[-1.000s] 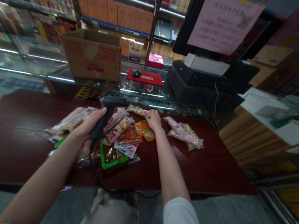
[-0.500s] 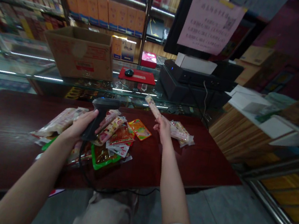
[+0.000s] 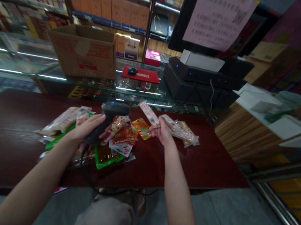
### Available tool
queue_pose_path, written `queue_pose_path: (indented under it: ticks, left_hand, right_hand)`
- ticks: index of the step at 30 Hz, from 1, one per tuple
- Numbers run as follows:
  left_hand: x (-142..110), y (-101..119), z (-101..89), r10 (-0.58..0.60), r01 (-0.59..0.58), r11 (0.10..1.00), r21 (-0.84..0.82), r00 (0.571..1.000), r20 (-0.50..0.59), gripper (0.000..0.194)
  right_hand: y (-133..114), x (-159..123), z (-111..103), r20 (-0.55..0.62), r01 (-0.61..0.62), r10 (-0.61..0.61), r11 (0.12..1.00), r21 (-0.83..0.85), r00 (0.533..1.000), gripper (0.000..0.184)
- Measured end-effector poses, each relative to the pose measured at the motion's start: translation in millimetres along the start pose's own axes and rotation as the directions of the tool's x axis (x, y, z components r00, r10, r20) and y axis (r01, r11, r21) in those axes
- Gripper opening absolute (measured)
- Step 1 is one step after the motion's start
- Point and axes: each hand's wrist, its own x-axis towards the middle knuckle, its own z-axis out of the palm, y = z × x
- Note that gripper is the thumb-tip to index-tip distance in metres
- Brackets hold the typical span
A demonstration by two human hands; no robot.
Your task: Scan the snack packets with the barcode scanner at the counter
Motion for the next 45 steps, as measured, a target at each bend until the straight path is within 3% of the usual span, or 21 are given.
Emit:
queue_pose_path:
  ticks: [4,10,13,14,16,18,19,22,25,30,33,35,37,39,41,42,45]
  left_hand:
    - [-1,1,6.1,0.037,-0.037,0.999,-0.002,0.992,0.12,0.054]
    - [-1,4,12.2,0.038,-0.039,0.999,0.005,0.989,0.144,0.053]
    - [-3,6,10.6,0.034,-0.035,0.999,0.006,0.996,0.085,0.055]
    - [-4,7,8.8,0.028,-0.029,1.0,0.012,0.998,0.049,0.056]
    - [-6,9,3.4,0.018,-0.017,1.0,0.023,0.999,-0.049,0.056]
    - [-6,11,-4.1,0.025,-0.021,0.999,0.026,0.983,-0.181,0.055]
    - [-6,12,-8.1,0.031,-0.024,0.999,0.031,0.969,-0.245,0.055]
    - [-3,15,-18.1,0.032,-0.007,0.998,0.068,0.925,-0.38,0.056]
    - [1,13,-21.1,0.013,0.041,0.991,0.124,0.913,-0.408,0.057]
    - [6,2,-17.3,0.016,0.079,0.966,0.248,0.933,-0.359,0.06]
    - [9,-3,-18.7,0.027,0.077,0.958,0.278,0.935,-0.354,0.062]
    - [10,-5,-20.9,0.035,0.076,0.955,0.285,0.931,-0.364,0.063]
    - [11,-6,-22.9,0.043,0.074,0.952,0.298,0.928,-0.369,0.063]
    - [12,-8,-24.0,0.044,0.071,0.952,0.298,0.932,-0.361,0.061]
    - [12,-9,-24.3,0.046,0.059,0.959,0.278,0.933,-0.357,0.061]
    - [12,-9,-24.2,0.047,0.052,0.964,0.262,0.933,-0.356,0.061]
    - [11,-8,-23.4,0.042,0.04,0.974,0.224,0.936,-0.349,0.063]
  right_hand:
    - [6,2,10,0.012,-0.019,0.019,0.999,-0.044,1.0,0.05]
    - [16,7,10,0.032,0.047,-0.044,0.995,-0.09,0.999,0.051]
    - [15,8,4,-0.033,0.204,-0.224,0.933,-0.295,0.974,0.052]
    - [12,7,0,-0.087,0.276,-0.343,0.861,-0.427,0.935,0.051]
    - [6,4,-8,-0.168,0.314,-0.597,0.615,-0.723,0.784,0.047]
    - [0,-1,-18,-0.183,0.157,-0.738,0.366,-0.917,0.65,0.044]
    - [-2,-4,-22,-0.187,0.048,-0.758,0.277,-0.96,0.625,0.043]
    - [-2,-8,-29,-0.204,-0.201,-0.723,0.092,-0.975,0.66,0.036]
    - [4,-8,-28,-0.207,-0.323,-0.698,-0.036,-0.946,0.685,0.033]
    - [7,-3,-37,-0.333,-0.486,-0.717,-0.01,-0.874,0.613,0.041]
    - [2,-4,-51,-0.37,-0.516,-0.706,0.008,-0.856,0.604,0.043]
    - [2,-7,-56,-0.345,-0.48,-0.707,0.008,-0.877,0.618,0.047]
    - [7,-9,-54,-0.253,-0.35,-0.707,0.008,-0.937,0.66,0.057]
    - [18,-10,-44,-0.085,-0.116,-0.651,-0.006,-0.993,0.754,0.066]
    - [31,-9,-30,0.109,0.118,-0.519,-0.016,-0.993,0.848,0.064]
    - [37,-9,-23,0.178,0.193,-0.453,-0.012,-0.981,0.874,0.059]
    - [50,-7,-9,0.211,0.238,-0.383,0.025,-0.971,0.899,0.047]
